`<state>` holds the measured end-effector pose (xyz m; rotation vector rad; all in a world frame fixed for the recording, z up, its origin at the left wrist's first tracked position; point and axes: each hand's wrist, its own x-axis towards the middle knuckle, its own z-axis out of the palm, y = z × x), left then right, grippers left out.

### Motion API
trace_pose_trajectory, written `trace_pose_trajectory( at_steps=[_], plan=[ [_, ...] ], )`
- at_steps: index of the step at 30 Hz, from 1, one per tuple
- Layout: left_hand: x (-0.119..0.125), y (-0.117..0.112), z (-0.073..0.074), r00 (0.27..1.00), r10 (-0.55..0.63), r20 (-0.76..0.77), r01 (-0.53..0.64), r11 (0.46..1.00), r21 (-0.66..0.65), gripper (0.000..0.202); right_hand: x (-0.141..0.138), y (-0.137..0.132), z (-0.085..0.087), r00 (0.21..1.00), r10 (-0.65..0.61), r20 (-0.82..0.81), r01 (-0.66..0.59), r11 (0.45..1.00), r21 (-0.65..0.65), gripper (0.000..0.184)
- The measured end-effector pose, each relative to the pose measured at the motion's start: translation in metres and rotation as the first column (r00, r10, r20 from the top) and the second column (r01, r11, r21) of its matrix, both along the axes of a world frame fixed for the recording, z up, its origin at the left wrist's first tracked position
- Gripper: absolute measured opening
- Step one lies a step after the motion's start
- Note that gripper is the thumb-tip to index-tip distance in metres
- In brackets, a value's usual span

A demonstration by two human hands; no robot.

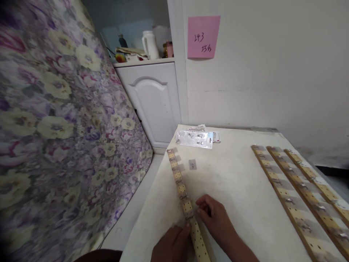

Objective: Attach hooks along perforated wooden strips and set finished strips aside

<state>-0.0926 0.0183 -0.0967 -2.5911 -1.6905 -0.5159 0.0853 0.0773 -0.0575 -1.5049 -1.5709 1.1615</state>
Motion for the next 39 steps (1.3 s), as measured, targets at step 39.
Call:
trace_pose_trajectory(
  at_steps=[39],
  plan=[
    [0.000,0.005,0.023,1.000,0.022,-0.021,-0.026,0.979,-0.202,0.031,-0.003,0.009,-0.005,0.996,-0.019,-0.082,0.016,0.999,-0.044,0.018]
  ],
)
